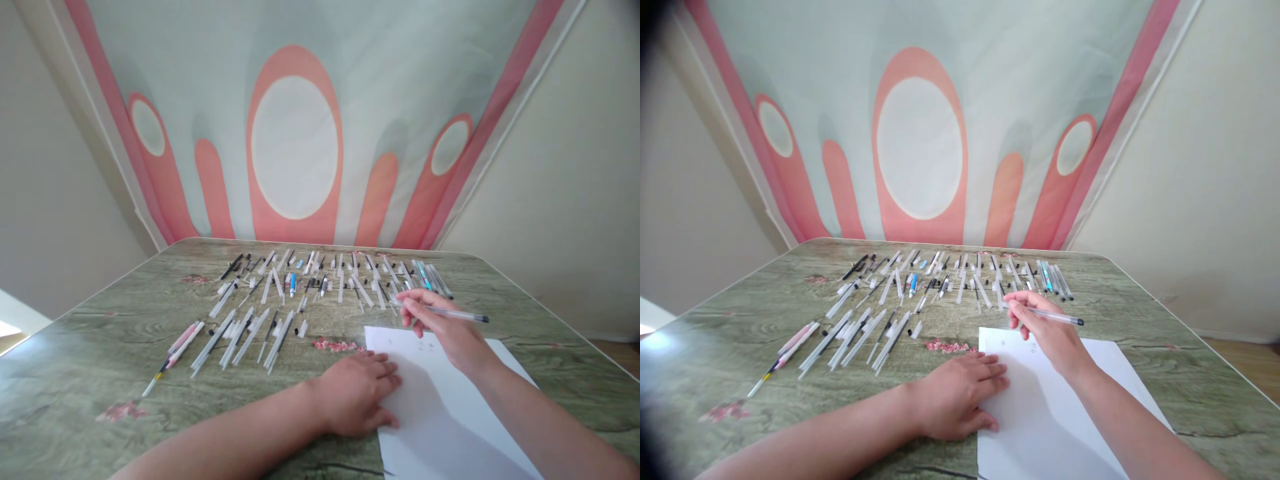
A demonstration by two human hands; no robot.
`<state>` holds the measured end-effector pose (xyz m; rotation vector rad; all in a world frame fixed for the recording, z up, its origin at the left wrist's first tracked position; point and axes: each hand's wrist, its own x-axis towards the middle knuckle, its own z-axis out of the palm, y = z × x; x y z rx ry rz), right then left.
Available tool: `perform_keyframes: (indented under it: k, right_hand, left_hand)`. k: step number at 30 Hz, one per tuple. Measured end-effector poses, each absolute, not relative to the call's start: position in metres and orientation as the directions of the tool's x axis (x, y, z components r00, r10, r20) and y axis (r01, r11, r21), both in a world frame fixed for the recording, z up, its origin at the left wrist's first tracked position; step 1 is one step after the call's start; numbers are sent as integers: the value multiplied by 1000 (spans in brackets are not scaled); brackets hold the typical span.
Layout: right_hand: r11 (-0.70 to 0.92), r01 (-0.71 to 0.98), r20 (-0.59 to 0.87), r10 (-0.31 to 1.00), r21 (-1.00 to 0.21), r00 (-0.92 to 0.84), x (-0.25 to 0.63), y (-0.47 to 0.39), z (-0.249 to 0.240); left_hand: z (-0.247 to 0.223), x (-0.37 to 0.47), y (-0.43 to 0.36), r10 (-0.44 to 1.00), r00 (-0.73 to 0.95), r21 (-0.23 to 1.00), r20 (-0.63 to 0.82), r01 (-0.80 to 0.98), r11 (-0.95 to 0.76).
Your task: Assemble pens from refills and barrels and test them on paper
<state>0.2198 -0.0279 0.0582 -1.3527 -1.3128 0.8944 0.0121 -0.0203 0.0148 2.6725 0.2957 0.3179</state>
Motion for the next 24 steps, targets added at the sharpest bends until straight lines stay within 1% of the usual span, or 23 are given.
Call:
perform_keyframes:
  k: [3, 6, 9, 11, 16, 18, 24]
  right_hand:
    - [-10, 205, 5, 997, -979, 71, 222, -32, 39]
    - [-57, 242, -41, 997, -969, 71, 223, -40, 18]
    - [-67, 258, -37, 992, -964, 120, 225, -48, 4]
    - [-64, 287, -30, 992, -956, 124, 226, -51, 1]
    - [-17, 506, 63, 988, -862, 142, 222, -53, 3]
    - [3, 562, 102, 984, -827, 144, 219, -53, 3]
    - [46, 607, 140, 984, -793, 108, 220, -51, -5]
  left_hand:
    - [14, 12, -21, 241, 962, 357, 128, 182, -916]
    - [20, 12, -23, 257, 961, 324, 100, 213, -922]
    - [24, 11, -27, 269, 961, 311, 62, 237, -920]
    - [26, 11, -28, 273, 961, 312, 39, 248, -917]
    - [26, 9, -29, 282, 959, 325, 19, 261, -909]
    - [26, 9, -29, 279, 960, 326, 22, 257, -910]
    - [28, 10, -28, 264, 964, 310, 14, 246, -918]
